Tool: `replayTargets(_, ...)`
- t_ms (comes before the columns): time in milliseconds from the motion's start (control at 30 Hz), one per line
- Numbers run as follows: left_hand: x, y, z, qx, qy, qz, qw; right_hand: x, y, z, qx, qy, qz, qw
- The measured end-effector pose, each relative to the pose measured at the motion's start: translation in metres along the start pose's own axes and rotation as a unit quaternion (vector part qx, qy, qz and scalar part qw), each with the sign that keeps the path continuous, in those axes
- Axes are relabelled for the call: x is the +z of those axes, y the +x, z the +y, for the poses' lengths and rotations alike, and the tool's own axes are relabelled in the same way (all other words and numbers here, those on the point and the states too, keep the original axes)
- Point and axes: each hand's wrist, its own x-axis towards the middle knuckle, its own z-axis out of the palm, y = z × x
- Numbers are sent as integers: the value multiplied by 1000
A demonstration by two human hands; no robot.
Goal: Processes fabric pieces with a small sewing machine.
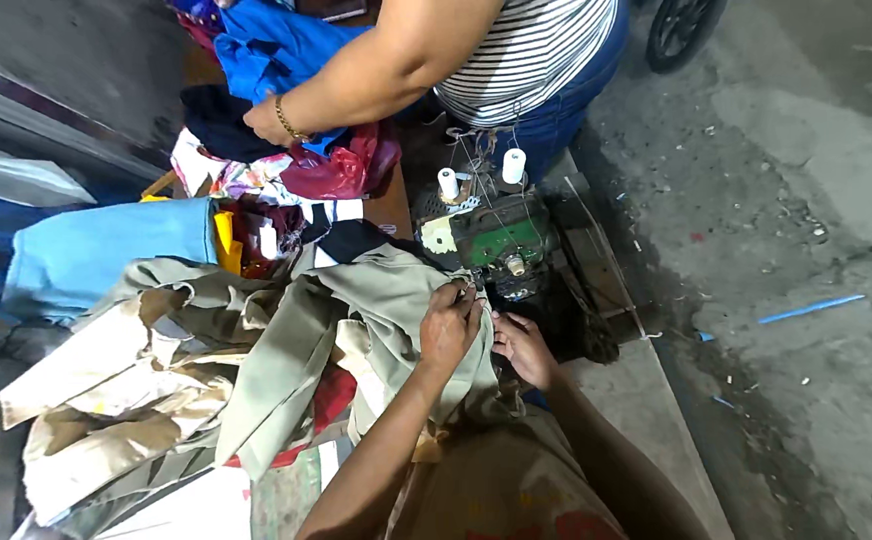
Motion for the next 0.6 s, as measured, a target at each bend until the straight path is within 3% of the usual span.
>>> replayTargets(167, -5, 4, 1, -32, -14, -34, 999, -4, -5, -21, -2, -111, -25, 993)
replayTargets(267, -10, 8, 8, -75, -11, -63, 995, -4, -3, -18, 20, -64, -4, 998)
replayTargets(400, -27, 17, 15, -127, -15, -159, 979, 1, -1, -15, 51, -6, 29, 998)
replayTargets(500, -35, 19, 18, -131, -14, -182, 974, 8, -6, -20, -33, -108, 60, 992)
replayTargets(600, -34, 20, 16, -124, -5, -192, 974, 10, -9, -18, -161, -302, 87, 936)
